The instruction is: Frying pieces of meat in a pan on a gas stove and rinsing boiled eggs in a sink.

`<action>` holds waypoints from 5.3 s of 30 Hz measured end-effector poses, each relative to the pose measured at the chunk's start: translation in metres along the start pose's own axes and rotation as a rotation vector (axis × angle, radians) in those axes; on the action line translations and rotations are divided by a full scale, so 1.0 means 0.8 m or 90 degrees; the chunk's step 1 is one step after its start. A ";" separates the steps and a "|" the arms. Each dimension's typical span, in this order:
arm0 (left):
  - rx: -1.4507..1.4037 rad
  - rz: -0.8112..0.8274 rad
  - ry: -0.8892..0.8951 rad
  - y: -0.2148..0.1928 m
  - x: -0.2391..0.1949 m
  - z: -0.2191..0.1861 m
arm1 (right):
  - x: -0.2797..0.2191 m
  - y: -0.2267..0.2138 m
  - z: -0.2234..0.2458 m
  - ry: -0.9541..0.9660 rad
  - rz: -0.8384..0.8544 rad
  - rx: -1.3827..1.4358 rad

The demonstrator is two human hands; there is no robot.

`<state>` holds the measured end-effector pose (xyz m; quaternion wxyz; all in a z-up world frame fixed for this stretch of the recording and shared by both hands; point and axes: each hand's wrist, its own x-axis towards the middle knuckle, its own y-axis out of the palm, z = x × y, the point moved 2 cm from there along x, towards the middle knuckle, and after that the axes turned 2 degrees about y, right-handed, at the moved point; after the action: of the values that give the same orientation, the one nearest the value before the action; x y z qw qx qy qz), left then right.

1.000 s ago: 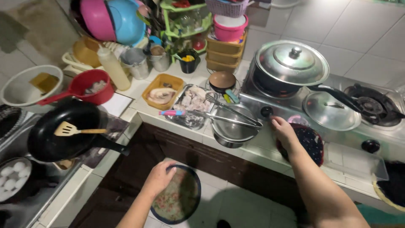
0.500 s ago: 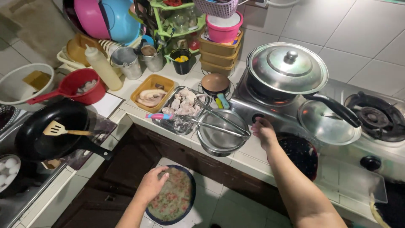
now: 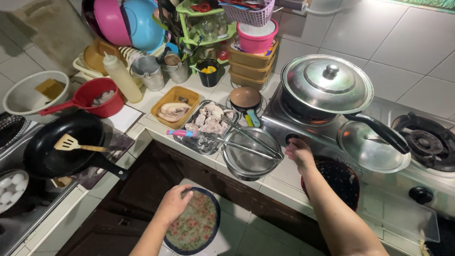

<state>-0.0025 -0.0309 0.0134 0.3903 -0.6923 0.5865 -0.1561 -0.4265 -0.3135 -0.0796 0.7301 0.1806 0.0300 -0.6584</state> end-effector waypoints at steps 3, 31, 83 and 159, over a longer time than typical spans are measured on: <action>-0.001 -0.015 0.015 0.000 0.006 0.015 | 0.047 -0.035 -0.030 -0.203 -0.039 -0.005; -0.290 -0.355 -0.065 -0.294 -0.129 0.487 | -0.181 0.785 -0.119 -0.402 0.575 -0.421; -0.915 -0.414 -0.483 -0.313 -0.017 0.720 | -0.158 1.309 -0.231 -0.292 0.754 -0.658; -0.111 -0.436 -0.604 -0.512 -0.214 0.548 | -0.368 1.322 -0.295 -0.495 0.900 -0.590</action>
<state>0.5303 0.2888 0.0674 0.4790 -0.8658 0.1018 0.1027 0.6086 0.1094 0.0198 0.9195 -0.3860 -0.0740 0.0028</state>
